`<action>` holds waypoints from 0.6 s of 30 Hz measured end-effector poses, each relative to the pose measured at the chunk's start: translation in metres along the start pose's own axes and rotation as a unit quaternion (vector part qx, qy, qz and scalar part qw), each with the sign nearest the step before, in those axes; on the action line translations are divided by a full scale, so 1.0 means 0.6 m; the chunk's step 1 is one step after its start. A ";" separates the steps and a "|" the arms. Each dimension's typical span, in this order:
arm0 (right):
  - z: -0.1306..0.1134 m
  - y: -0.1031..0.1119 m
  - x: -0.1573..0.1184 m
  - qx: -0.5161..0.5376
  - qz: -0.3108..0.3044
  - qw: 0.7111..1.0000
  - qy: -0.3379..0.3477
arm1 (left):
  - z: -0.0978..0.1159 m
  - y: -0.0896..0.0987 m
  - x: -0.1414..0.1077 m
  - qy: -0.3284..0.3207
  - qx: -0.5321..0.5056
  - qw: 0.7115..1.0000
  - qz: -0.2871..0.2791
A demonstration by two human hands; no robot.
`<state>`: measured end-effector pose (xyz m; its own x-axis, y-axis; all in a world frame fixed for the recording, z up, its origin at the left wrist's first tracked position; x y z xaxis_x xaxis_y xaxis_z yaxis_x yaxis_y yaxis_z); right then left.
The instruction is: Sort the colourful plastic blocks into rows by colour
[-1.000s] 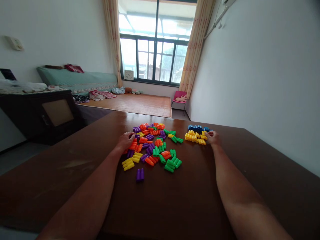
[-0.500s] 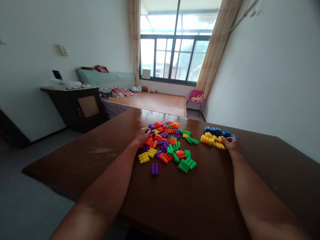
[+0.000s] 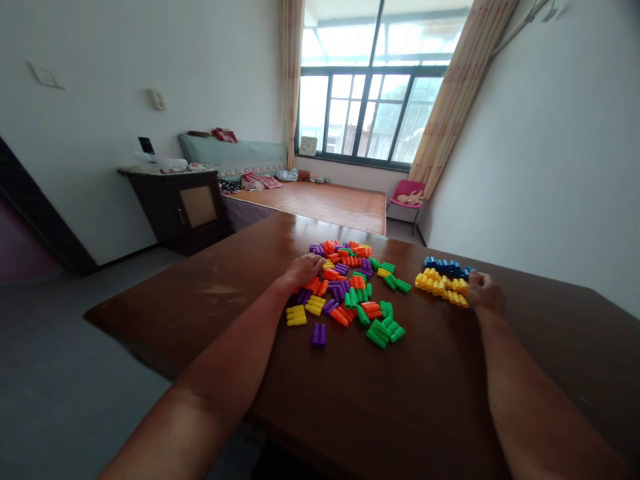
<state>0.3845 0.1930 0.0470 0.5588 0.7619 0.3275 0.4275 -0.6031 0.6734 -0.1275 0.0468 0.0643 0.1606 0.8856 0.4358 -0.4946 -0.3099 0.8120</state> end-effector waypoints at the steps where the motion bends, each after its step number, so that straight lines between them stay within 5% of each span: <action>1: -0.011 0.011 -0.006 0.005 0.020 1.000 0.010 | 0.000 0.004 -0.001 0.003 -0.002 1.000 0.011; 5: -0.074 0.046 -0.037 0.024 0.056 0.995 0.077 | 0.005 0.004 -0.003 -0.012 -0.005 1.000 0.011; 8: -0.149 0.044 -0.085 0.049 0.020 0.984 0.172 | 0.007 -0.006 -0.003 -0.015 -0.018 1.000 -0.020; 10: -0.205 0.016 -0.133 0.051 -0.052 0.969 0.236 | 0.006 -0.001 0.001 -0.011 -0.026 1.000 -0.001; 13: -0.281 -0.053 -0.208 0.026 -0.166 0.938 0.303 | -0.005 0.022 0.007 0.006 -0.069 0.992 0.105; 18: -0.386 -0.160 -0.251 -0.009 -0.230 0.917 0.326 | -0.044 0.040 0.004 0.056 -0.177 0.953 0.240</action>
<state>0.0949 0.1911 0.0864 -0.2231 0.9178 0.3285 0.4960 -0.1832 0.8488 -0.1614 0.0506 0.0748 -0.2385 0.7094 0.6632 -0.7488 -0.5692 0.3396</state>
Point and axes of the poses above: each hand's wrist, its own x-axis towards the middle knuckle, its own y-axis out of the back of the hand, z = x × y, the point moved 8 cm from there along x, towards the middle knuckle, and after that the axes turned 15 degrees about -y, right-handed, at the moved point
